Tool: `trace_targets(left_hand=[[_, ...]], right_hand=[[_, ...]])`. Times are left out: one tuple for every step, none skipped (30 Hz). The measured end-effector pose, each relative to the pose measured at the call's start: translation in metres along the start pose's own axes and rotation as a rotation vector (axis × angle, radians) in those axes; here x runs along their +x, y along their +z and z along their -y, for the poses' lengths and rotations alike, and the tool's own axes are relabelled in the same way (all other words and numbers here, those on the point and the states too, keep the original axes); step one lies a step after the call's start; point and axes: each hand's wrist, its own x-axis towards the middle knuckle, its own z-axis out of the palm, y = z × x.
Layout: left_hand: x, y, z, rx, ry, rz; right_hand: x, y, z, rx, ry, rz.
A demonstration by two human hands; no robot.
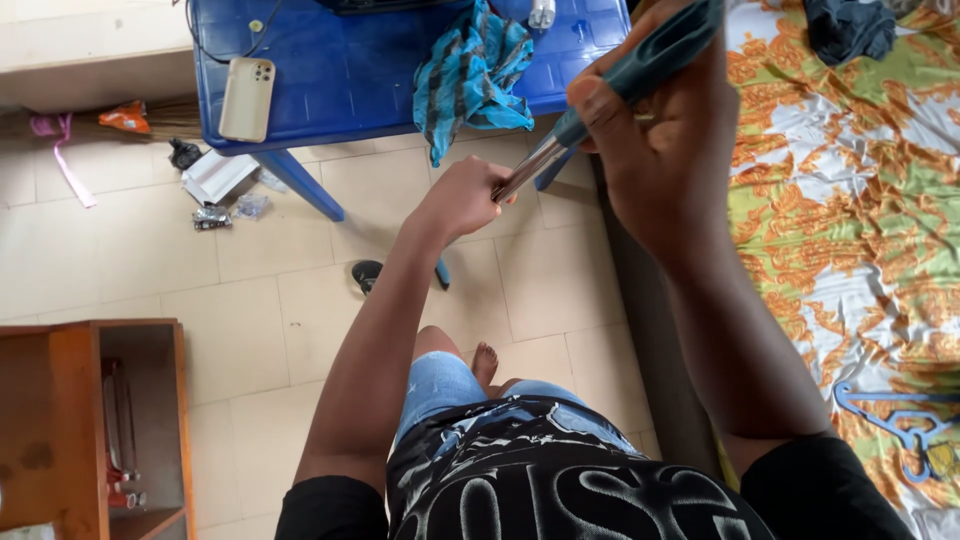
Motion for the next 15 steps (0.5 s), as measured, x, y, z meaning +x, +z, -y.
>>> trace_targets(left_hand=[[-0.002, -0.003, -0.003, -0.002, -0.005, -0.003], [-0.003, -0.007, -0.007, -0.002, -0.024, 0.007], [-0.004, -0.011, -0.01, -0.003, -0.043, 0.018], [-0.003, -0.012, -0.01, -0.002, -0.047, 0.014], [-0.002, -0.013, -0.01, 0.0, 0.009, 0.0], [-0.002, -0.014, -0.009, 0.004, 0.065, -0.014], [-0.002, -0.015, -0.011, 0.007, 0.062, -0.019], [-0.002, -0.016, -0.014, -0.021, 0.056, -0.026], [-0.003, -0.016, -0.016, -0.048, 0.05, -0.034], [0.0, -0.013, -0.011, -0.048, 0.047, -0.034], [0.003, -0.01, -0.007, -0.029, 0.079, -0.061], [0.008, -0.007, -0.003, -0.01, 0.113, -0.088], [0.011, -0.004, 0.004, -0.01, 0.114, -0.089], [0.014, 0.001, 0.011, -0.016, 0.145, -0.126], [0.017, 0.005, 0.018, -0.022, 0.175, -0.164]], right_hand=[[0.001, 0.0, 0.003, 0.003, 0.001, 0.006], [0.002, 0.0, 0.006, 0.022, -0.003, 0.013], [0.004, 0.0, 0.009, 0.042, -0.007, 0.02], [0.003, -0.004, 0.007, 0.045, -0.009, 0.024], [0.002, -0.007, 0.004, -0.008, -0.082, 0.067], [0.001, -0.01, 0.002, -0.058, -0.156, 0.111], [0.001, -0.01, 0.004, -0.054, -0.159, 0.114], [0.001, -0.01, 0.006, -0.115, -0.198, 0.138], [0.001, -0.009, 0.008, -0.176, -0.236, 0.162], [0.001, -0.006, 0.011, -0.174, -0.235, 0.164], [0.002, -0.002, 0.013, -0.164, -0.212, 0.175], [0.003, 0.002, 0.016, -0.156, -0.191, 0.183], [0.004, 0.008, 0.018, -0.157, -0.192, 0.183], [0.005, 0.013, 0.02, -0.219, -0.176, 0.198], [0.006, 0.019, 0.023, -0.279, -0.161, 0.213]])
